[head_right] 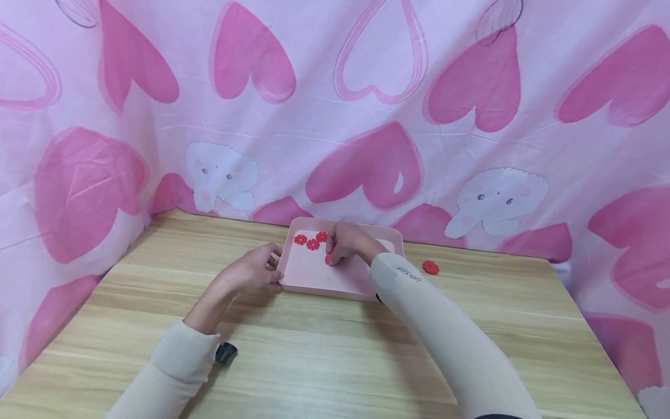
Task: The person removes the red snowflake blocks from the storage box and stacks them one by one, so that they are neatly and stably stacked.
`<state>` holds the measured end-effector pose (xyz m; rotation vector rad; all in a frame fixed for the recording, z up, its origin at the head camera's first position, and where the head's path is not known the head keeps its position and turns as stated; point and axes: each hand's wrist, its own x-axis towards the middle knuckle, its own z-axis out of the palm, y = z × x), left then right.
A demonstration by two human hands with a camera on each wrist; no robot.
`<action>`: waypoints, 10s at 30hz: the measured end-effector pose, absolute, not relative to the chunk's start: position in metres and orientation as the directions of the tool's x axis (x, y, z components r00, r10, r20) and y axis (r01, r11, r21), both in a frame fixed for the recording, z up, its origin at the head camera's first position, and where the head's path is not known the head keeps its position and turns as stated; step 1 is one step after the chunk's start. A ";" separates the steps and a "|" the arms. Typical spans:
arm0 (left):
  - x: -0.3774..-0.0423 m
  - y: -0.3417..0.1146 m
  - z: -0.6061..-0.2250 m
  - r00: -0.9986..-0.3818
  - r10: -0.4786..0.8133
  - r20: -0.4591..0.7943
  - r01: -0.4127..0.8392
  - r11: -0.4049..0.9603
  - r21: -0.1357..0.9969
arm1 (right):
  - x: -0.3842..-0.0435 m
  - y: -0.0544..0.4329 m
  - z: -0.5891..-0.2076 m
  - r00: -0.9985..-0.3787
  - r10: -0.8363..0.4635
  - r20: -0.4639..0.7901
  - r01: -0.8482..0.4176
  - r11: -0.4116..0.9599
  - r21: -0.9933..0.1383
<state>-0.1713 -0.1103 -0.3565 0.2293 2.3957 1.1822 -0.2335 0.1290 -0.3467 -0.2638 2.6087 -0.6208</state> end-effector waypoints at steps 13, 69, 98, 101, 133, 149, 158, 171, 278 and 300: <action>-0.169 -0.110 -0.356 -0.879 0.350 -0.324 -0.046 0.615 0.787 | -0.235 0.145 -0.339 -0.882 -0.265 -0.390 -0.046 0.872 -0.487; -0.175 -0.114 -0.360 -0.858 0.390 -0.336 -0.086 0.535 0.840 | -0.196 0.346 -0.341 -0.842 -0.073 -0.534 0.299 0.761 -0.576; -0.175 -0.116 -0.364 -0.864 0.394 -0.313 -0.075 0.515 0.854 | -0.217 0.280 -0.305 -0.931 -0.185 -0.315 0.045 0.798 -0.601; -0.175 -0.115 -0.364 -0.862 0.397 -0.316 -0.076 0.514 0.854 | -0.222 0.267 -0.303 -0.921 -0.186 -0.341 0.061 0.797 -0.600; -0.171 -0.110 -0.358 -0.857 0.381 -0.346 -0.078 0.568 0.819 | -0.258 0.143 -0.333 -0.874 -0.215 -0.436 0.050 0.853 -0.520; -0.171 -0.111 -0.357 -0.858 0.381 -0.343 -0.080 0.561 0.824 | -0.255 0.133 -0.344 -0.883 -0.304 -0.358 -0.152 0.906 -0.395; -0.172 -0.110 -0.357 -0.858 0.371 -0.355 -0.090 0.572 0.815 | -0.252 0.135 -0.345 -0.876 -0.299 -0.377 -0.159 0.919 -0.361; -0.172 -0.112 -0.357 -0.853 0.392 -0.344 -0.081 0.552 0.830 | -0.254 0.155 -0.345 -0.860 -0.316 -0.402 -0.104 0.877 -0.469; -0.174 -0.112 -0.359 -0.837 0.407 -0.366 -0.099 0.545 0.832 | -0.195 0.370 -0.352 -0.861 -0.142 -0.488 0.240 0.732 -0.637; -0.173 -0.113 -0.358 -0.844 0.399 -0.358 -0.083 0.562 0.823 | -0.198 0.335 -0.329 -0.922 -0.167 -0.349 0.071 0.815 -0.576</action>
